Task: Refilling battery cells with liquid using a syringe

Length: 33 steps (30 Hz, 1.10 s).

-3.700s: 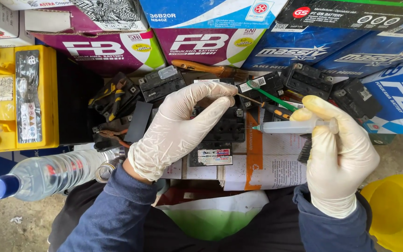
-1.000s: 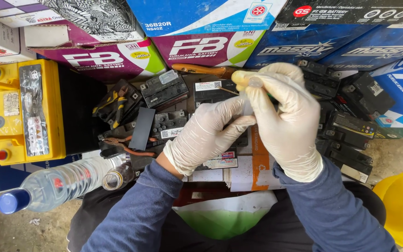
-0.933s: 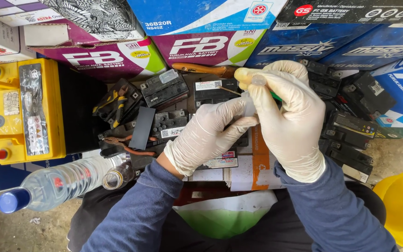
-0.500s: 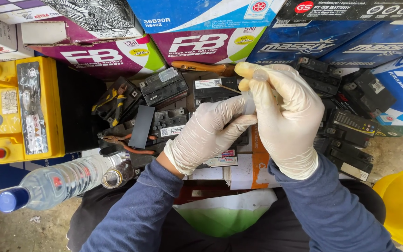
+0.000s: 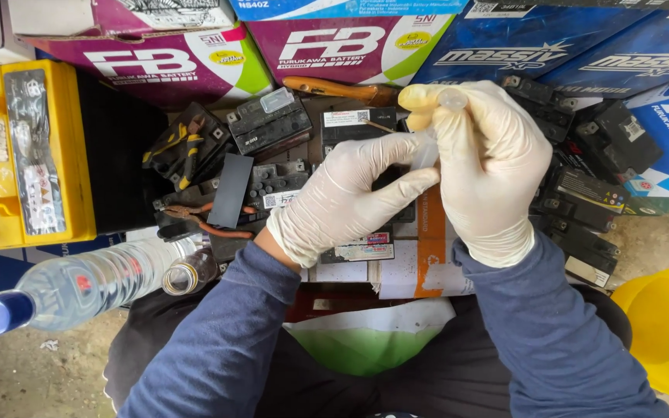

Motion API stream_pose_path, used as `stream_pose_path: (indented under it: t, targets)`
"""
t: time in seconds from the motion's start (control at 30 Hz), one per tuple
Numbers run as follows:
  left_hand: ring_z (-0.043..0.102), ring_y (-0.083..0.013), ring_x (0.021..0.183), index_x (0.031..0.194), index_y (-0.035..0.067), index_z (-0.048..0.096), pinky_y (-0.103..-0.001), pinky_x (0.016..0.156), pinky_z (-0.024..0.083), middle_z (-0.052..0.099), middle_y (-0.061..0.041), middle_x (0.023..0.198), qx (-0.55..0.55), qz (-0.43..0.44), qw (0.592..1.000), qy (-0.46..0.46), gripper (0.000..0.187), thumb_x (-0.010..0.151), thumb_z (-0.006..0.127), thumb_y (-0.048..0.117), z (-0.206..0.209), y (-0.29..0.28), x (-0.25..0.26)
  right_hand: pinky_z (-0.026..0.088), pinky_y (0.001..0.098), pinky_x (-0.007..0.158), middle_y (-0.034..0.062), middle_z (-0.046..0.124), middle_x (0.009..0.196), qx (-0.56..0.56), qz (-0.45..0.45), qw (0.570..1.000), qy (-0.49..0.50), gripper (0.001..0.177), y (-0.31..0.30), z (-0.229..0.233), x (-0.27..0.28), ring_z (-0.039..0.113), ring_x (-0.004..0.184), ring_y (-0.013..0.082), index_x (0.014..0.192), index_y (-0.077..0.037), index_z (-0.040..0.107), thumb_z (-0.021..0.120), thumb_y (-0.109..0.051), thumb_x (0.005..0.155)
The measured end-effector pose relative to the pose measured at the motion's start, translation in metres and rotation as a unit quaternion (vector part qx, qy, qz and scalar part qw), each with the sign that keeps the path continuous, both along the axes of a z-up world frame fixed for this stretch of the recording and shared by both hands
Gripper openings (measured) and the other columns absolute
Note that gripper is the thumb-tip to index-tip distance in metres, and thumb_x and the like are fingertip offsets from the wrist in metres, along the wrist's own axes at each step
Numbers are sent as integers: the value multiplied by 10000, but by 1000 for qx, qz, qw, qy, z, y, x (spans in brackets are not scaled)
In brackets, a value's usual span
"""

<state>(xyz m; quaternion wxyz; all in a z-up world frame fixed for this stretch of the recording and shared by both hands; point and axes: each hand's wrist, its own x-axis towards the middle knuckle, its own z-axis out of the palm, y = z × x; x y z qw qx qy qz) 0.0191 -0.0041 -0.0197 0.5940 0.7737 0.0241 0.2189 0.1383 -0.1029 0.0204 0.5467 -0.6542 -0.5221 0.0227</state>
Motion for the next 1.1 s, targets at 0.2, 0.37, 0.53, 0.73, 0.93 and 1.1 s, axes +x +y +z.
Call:
stream_pose_path:
  t: [0.2, 0.37, 0.53, 0.73, 0.93, 1.1]
  targets:
    - [607, -170, 931, 1216, 54, 621, -328, 900, 523, 689, -79, 1070, -35, 7, 999, -13, 227, 1089, 496, 193, 12, -1, -5, 540, 398, 844, 211, 728, 957, 3, 0, 999, -50, 322, -1, 0, -1, 659, 917, 304, 1053, 131, 715, 486, -75, 1148]
    - [451, -163, 803, 1133, 54, 607, -315, 776, 456, 526, -9, 885, -49, 2, 999, -1, 238, 1095, 446, 225, 15, -1, -5, 539, 378, 792, 225, 725, 953, -2, -8, 999, -51, 352, -4, 1, -1, 634, 910, 292, 1080, 115, 722, 482, -129, 1162]
    - [375, -174, 763, 928, 73, 519, -326, 717, 392, 444, -10, 822, -35, 9, 999, -12, 197, 1075, 466, 192, 16, -3, -3, 510, 386, 832, 195, 733, 949, 6, -12, 998, -53, 352, -4, -3, 1, 613, 884, 283, 1057, 125, 724, 493, -123, 1155]
    - [384, -164, 792, 935, 70, 525, -321, 739, 400, 460, -5, 852, -43, 3, 999, -7, 195, 1074, 473, 197, 17, -2, -2, 517, 394, 808, 195, 737, 954, 11, -8, 998, -68, 351, -5, -4, 5, 613, 894, 302, 1057, 135, 733, 486, -97, 1149]
    - [535, -132, 944, 1259, 23, 603, -310, 913, 502, 615, -18, 1050, -72, 14, 997, 18, 330, 1092, 455, 266, 7, -1, -4, 532, 381, 818, 227, 734, 1017, 6, -13, 999, -42, 332, -14, -2, 2, 640, 894, 296, 1090, 141, 712, 515, -122, 1142]
    - [649, -215, 1292, 1423, -13, 534, -361, 1224, 505, 616, -137, 1421, -244, -2, 969, -33, 400, 1133, 431, 243, 4, -7, -3, 567, 353, 819, 248, 701, 1029, 17, -27, 999, 22, 265, -30, 1, 0, 676, 933, 286, 1183, 125, 673, 534, -98, 1147]
